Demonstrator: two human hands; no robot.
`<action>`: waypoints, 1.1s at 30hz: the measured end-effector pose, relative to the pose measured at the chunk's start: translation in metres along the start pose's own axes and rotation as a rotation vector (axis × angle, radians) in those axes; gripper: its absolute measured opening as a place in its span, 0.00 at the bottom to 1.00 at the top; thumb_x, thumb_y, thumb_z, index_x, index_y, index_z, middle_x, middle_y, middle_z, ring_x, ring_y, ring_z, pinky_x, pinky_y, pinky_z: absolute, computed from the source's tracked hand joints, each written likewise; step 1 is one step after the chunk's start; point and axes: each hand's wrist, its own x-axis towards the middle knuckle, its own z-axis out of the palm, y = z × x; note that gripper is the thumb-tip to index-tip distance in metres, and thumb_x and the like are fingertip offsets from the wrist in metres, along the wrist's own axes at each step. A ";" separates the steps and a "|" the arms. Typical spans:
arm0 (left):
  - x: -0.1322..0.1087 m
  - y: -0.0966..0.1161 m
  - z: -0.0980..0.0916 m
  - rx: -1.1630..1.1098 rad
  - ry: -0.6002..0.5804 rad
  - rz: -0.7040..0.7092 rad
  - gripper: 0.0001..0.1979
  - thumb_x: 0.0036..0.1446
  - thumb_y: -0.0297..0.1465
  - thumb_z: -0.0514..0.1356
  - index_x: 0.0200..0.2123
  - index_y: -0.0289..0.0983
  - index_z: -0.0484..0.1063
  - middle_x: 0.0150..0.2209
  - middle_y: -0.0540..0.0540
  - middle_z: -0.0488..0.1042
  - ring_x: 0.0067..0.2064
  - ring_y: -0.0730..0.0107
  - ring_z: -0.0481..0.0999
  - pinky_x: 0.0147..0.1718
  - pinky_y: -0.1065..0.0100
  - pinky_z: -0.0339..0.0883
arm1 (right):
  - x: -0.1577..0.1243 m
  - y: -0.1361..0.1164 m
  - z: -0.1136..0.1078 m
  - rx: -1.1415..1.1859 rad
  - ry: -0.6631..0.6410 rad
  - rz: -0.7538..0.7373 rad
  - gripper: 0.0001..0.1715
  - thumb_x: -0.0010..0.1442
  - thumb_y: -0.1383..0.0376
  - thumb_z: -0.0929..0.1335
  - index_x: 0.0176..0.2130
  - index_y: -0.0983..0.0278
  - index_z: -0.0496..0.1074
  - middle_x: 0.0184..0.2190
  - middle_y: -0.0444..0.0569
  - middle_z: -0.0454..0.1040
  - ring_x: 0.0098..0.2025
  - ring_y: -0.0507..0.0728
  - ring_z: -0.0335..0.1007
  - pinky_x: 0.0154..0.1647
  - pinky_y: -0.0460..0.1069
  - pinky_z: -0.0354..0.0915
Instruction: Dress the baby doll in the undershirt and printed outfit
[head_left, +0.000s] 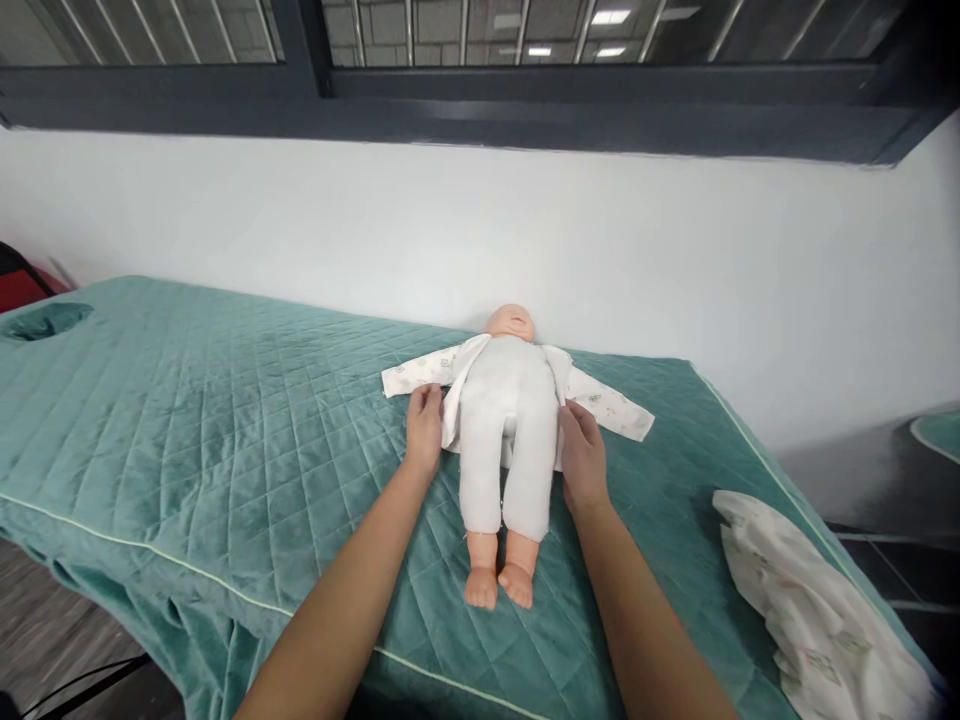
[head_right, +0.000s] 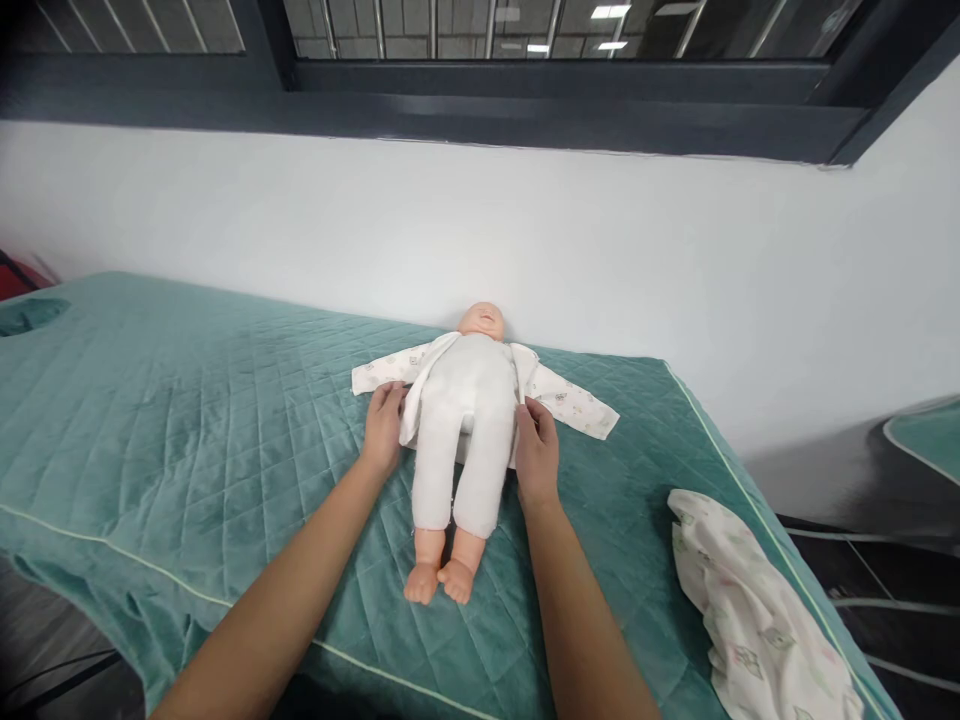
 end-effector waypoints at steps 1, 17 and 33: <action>0.004 0.001 -0.003 -0.098 0.051 -0.080 0.08 0.59 0.36 0.60 0.40 0.39 0.70 0.39 0.48 0.75 0.40 0.67 0.76 0.46 0.63 0.69 | 0.004 0.001 -0.003 0.056 0.022 0.033 0.21 0.52 0.53 0.73 0.43 0.61 0.74 0.45 0.47 0.77 0.51 0.60 0.72 0.56 0.58 0.68; 0.052 0.012 -0.041 -0.612 0.045 -0.225 0.08 0.60 0.27 0.59 0.43 0.40 0.69 0.57 0.43 0.71 0.57 0.68 0.74 0.61 0.56 0.66 | 0.058 -0.016 -0.057 0.382 0.157 0.190 0.15 0.52 0.68 0.68 0.40 0.58 0.61 0.43 0.47 0.75 0.45 0.55 0.78 0.46 0.56 0.78; 0.054 0.004 -0.043 -0.511 0.219 -0.028 0.11 0.61 0.25 0.55 0.47 0.40 0.67 0.57 0.46 0.72 0.64 0.68 0.68 0.65 0.63 0.62 | 0.102 -0.008 -0.108 -0.834 0.357 -0.036 0.22 0.51 0.57 0.72 0.45 0.63 0.73 0.42 0.58 0.78 0.49 0.69 0.74 0.55 0.67 0.65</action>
